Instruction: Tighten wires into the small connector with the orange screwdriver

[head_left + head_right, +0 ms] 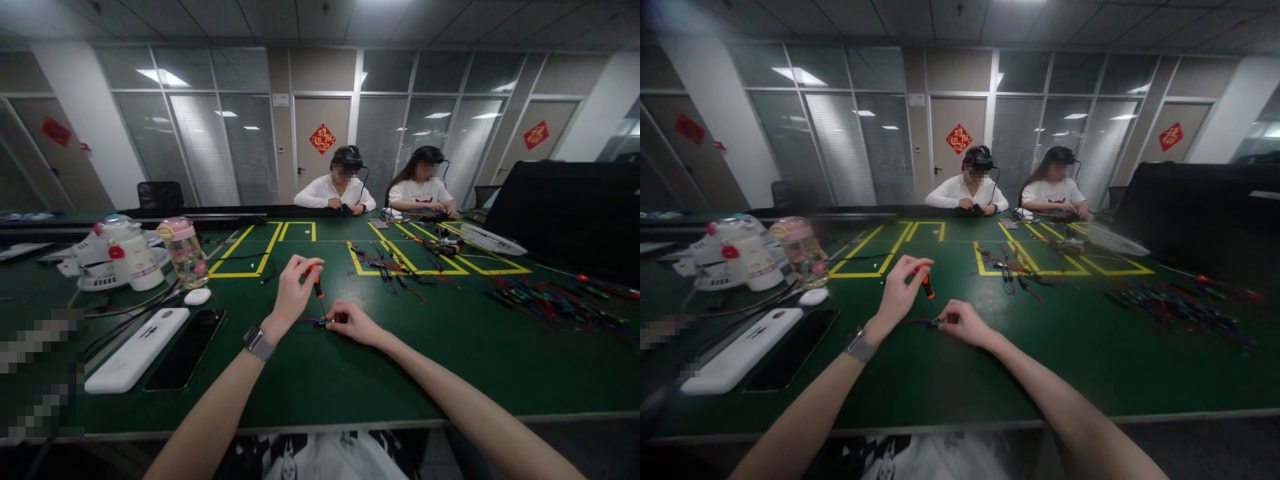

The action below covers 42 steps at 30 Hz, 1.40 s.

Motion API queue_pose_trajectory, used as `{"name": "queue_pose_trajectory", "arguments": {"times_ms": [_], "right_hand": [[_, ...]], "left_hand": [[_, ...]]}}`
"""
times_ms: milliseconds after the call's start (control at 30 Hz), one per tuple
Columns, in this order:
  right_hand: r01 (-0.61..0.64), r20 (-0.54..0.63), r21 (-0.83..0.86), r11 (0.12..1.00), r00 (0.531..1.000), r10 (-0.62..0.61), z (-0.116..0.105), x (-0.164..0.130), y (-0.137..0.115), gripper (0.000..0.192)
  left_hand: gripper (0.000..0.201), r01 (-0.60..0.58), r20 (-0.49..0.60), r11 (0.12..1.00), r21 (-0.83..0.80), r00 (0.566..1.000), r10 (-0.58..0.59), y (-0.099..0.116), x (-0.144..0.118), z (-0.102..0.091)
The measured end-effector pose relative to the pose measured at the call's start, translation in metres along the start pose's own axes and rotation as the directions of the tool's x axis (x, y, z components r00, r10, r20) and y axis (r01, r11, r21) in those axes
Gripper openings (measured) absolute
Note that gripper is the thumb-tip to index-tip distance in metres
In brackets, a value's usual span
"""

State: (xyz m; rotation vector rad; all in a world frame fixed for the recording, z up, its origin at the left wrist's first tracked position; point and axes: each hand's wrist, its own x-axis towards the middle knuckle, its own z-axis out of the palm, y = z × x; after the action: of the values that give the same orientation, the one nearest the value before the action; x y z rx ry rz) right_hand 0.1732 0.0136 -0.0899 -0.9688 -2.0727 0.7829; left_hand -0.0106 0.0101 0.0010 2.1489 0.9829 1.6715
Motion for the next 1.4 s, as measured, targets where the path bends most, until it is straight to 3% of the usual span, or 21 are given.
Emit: {"name": "queue_pose_trajectory", "arguments": {"times_ms": [100, 200, 267, 400, 467, 533, 667, 867, 967, 1133, 1400], "right_hand": [[0.008, 0.011, 0.006, 1.000, 1.000, -0.008, -0.002, 0.000, -0.002, 0.006], [0.014, 0.022, 0.003, 1.000, 1.000, -0.014, -0.003, -0.001, -0.002, 0.006], [0.015, 0.023, -0.003, 1.000, 1.000, -0.015, -0.003, -0.001, -0.002, 0.006], [-0.010, 0.015, -0.036, 0.999, 1.000, 0.010, -0.003, 0.000, -0.003, 0.007], [-0.019, 0.031, -0.066, 0.998, 0.999, 0.021, -0.004, 0.000, -0.004, 0.009], [-0.008, 0.063, -0.103, 0.995, 0.998, 0.015, -0.007, 0.001, -0.006, 0.014], [-0.003, 0.082, -0.147, 0.989, 0.996, 0.015, -0.012, -0.001, -0.008, 0.017], [-0.052, 0.039, -0.091, 0.994, 0.998, 0.055, -0.011, -0.003, -0.002, 0.011], [-0.053, 0.031, -0.069, 0.996, 0.998, 0.055, -0.009, -0.003, -0.001, 0.011], [-0.032, 0.012, -0.046, 0.998, 0.999, 0.033, -0.004, -0.001, -0.005, 0.015], [-0.078, -0.005, 0.043, 0.996, 0.997, 0.078, 0.003, 0.005, -0.008, 0.014]], "left_hand": [[0.031, 0.010, 0.111, 0.993, -0.116, 0.994, 0.003, 0.001, 0.000, 0.003], [0.030, 0.118, 0.212, 0.949, -0.292, 0.976, -0.056, 0.002, 0.002, 0.005], [0.024, 0.125, 0.184, 0.951, -0.284, 0.980, -0.074, 0.003, 0.002, 0.005], [0.015, 0.039, 0.061, 0.994, -0.098, 0.998, -0.034, 0.006, -0.001, 0.005], [0.021, 0.011, 0.082, 0.998, -0.069, 0.997, -0.006, 0.008, -0.003, 0.004], [0.030, 0.011, 0.140, 0.990, -0.139, 0.990, 0.008, 0.008, -0.004, 0.003], [0.031, 0.083, 0.195, 0.963, -0.256, 0.980, -0.033, 0.007, -0.004, 0.003], [0.013, 0.010, 0.027, 1.000, -0.022, 1.000, -0.009, 0.006, -0.003, 0.004], [0.022, 0.010, 0.092, 0.998, -0.054, 0.996, -0.005, 0.005, -0.003, 0.003], [0.029, 0.122, 0.207, 0.948, -0.294, 0.976, -0.061, 0.004, -0.003, 0.003], [0.027, 0.089, 0.233, 0.956, -0.281, 0.972, -0.022, 0.011, -0.004, 0.006]]}}
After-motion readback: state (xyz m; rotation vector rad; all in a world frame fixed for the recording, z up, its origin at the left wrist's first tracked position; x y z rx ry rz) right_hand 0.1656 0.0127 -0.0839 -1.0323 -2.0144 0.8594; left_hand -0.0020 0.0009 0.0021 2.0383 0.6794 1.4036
